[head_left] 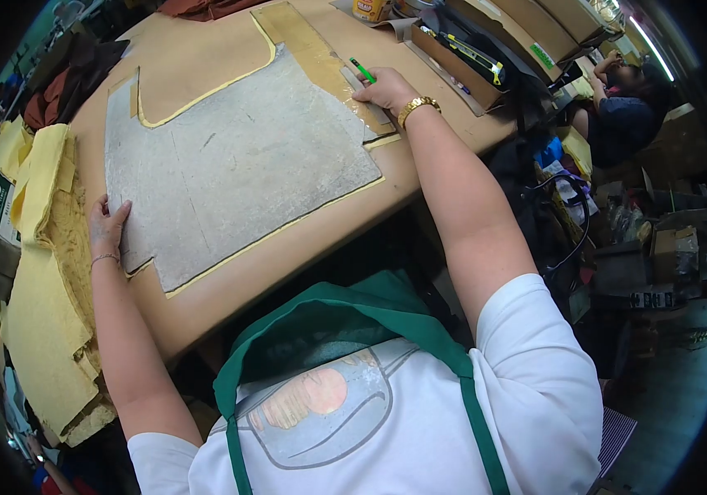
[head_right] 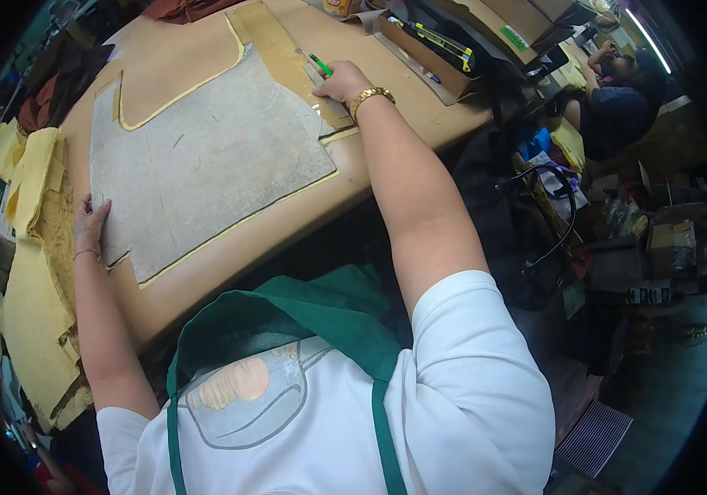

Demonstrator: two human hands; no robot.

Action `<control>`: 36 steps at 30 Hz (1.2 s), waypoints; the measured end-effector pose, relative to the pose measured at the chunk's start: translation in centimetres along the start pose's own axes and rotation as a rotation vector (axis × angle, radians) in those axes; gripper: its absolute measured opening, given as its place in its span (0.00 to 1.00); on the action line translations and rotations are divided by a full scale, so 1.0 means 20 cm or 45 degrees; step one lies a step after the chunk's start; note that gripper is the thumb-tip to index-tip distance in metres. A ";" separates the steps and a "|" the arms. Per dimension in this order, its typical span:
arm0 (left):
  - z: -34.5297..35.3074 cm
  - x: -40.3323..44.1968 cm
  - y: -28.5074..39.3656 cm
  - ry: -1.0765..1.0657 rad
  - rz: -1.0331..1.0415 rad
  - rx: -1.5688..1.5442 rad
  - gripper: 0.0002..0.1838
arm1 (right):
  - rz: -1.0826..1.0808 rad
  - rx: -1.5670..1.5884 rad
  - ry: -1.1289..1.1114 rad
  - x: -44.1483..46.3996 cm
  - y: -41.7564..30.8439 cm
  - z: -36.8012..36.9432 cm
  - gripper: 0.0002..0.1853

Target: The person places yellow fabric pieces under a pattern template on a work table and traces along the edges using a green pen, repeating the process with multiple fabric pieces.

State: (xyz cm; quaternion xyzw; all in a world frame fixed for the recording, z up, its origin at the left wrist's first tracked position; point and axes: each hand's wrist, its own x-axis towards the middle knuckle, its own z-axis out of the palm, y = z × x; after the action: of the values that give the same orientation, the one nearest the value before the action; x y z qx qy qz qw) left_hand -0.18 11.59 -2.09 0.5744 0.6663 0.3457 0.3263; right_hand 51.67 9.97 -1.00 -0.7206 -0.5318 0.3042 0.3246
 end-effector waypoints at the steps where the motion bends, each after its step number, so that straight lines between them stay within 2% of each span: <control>1: 0.00 0.00 0.01 0.004 -0.005 0.022 0.31 | -0.034 -0.091 0.022 -0.02 -0.01 0.01 0.22; 4: 0.00 0.01 0.01 0.024 0.013 0.088 0.32 | -0.078 -0.211 0.029 -0.05 -0.02 0.00 0.22; 7: 0.00 0.03 -0.03 0.034 0.070 0.125 0.32 | -0.018 -0.174 -0.047 -0.07 -0.05 -0.02 0.26; 16: 0.00 0.00 0.01 0.031 0.069 0.108 0.29 | -0.050 -0.104 -0.073 -0.09 -0.04 -0.03 0.26; 24: 0.01 -0.04 0.05 0.068 0.153 0.208 0.29 | -0.174 -0.209 0.014 -0.06 0.00 -0.03 0.21; 25: 0.01 -0.03 0.03 0.136 0.216 0.302 0.30 | -0.185 -0.232 0.015 -0.07 -0.01 -0.03 0.21; 31: 0.01 -0.04 0.08 0.078 0.123 0.264 0.31 | -0.118 -0.210 0.011 -0.08 -0.03 -0.02 0.22; 36: 0.01 -0.02 0.01 0.086 0.157 0.210 0.30 | -0.107 -0.156 0.016 -0.09 -0.03 -0.02 0.21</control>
State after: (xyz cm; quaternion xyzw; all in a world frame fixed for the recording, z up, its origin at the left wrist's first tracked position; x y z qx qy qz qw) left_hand 0.21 11.15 -1.95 0.6273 0.6665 0.3285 0.2333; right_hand 51.23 8.33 -0.02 -0.7181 -0.5772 0.2525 0.2958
